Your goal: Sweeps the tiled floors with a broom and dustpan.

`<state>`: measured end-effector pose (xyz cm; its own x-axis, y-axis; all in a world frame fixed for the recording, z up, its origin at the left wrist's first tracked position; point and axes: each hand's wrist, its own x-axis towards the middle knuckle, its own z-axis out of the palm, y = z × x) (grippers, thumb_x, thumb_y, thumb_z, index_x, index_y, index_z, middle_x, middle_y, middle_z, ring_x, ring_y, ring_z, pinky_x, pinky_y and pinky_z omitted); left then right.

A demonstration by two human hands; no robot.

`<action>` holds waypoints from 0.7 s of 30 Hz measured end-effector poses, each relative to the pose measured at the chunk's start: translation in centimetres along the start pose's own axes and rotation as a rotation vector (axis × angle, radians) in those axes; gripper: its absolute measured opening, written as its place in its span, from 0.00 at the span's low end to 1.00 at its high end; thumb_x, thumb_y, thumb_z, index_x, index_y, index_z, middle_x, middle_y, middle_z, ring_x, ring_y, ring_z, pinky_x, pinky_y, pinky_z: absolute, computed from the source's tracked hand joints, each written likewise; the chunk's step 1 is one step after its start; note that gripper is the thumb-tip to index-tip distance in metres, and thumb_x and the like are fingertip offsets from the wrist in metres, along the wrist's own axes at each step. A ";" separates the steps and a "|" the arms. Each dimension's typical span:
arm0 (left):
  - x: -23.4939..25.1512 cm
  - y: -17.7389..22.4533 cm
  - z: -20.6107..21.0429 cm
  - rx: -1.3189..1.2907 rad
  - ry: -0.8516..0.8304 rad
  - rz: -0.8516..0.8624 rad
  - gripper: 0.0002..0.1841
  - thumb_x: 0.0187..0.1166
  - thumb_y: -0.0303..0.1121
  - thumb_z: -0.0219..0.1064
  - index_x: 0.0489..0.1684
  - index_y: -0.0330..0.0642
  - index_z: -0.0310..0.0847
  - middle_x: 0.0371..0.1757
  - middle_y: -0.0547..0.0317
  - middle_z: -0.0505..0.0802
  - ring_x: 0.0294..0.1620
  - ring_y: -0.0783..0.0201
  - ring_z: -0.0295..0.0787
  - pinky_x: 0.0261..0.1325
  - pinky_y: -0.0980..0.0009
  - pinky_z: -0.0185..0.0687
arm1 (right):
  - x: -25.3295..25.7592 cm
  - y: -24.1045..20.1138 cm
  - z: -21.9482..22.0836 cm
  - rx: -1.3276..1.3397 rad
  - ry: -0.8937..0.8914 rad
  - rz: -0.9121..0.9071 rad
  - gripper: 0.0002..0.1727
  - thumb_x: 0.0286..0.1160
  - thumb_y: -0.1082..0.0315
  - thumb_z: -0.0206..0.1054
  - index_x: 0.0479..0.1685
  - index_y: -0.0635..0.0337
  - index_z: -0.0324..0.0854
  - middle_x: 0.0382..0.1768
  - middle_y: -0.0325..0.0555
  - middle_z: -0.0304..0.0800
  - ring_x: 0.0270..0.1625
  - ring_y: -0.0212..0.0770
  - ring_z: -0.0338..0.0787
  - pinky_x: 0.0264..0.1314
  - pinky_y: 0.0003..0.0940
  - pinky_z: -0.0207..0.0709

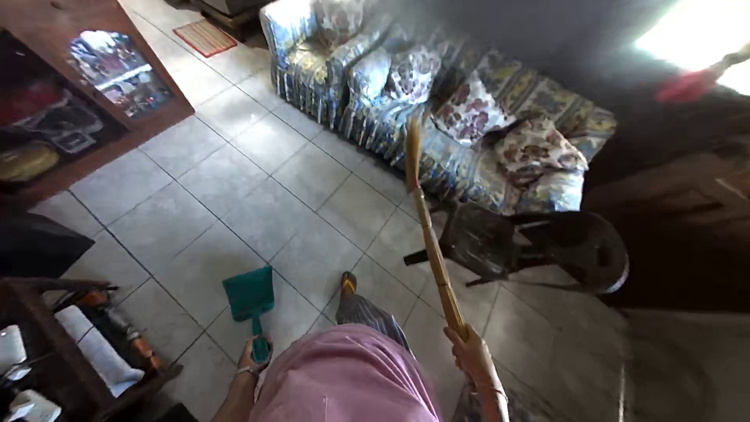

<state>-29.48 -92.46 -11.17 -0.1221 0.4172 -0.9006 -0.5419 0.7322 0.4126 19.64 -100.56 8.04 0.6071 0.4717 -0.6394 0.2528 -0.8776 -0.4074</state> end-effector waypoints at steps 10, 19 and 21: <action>4.2 11.2 15.3 -0.521 0.289 0.044 0.14 0.92 0.35 0.42 0.63 0.39 0.65 0.45 0.56 0.80 0.37 0.71 0.80 0.39 0.78 0.79 | 17.9 -33.3 0.5 -0.734 -0.305 -0.338 0.34 0.78 0.44 0.70 0.80 0.52 0.74 0.67 0.61 0.87 0.70 0.63 0.85 0.72 0.68 0.73; 12.6 25.3 19.7 0.527 0.369 0.182 0.21 0.90 0.28 0.58 0.78 0.25 0.68 0.75 0.29 0.81 0.77 0.42 0.78 0.81 0.53 0.69 | 24.4 -56.9 13.1 -0.910 -0.488 -0.442 0.35 0.75 0.38 0.70 0.66 0.60 0.83 0.64 0.59 0.88 0.71 0.59 0.85 0.72 0.64 0.74; 16.2 30.0 21.3 0.217 0.366 0.180 0.19 0.93 0.26 0.50 0.76 0.23 0.67 0.73 0.29 0.80 0.71 0.46 0.78 0.76 0.56 0.71 | 25.3 -62.3 14.7 -0.940 -0.480 -0.438 0.35 0.75 0.38 0.70 0.67 0.61 0.82 0.65 0.61 0.88 0.71 0.60 0.85 0.72 0.63 0.74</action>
<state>-29.97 -52.27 -10.43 -0.5047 0.3595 -0.7849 -0.3028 0.7777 0.5509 8.22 -32.68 7.64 0.0285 0.5601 -0.8280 0.9584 -0.2508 -0.1367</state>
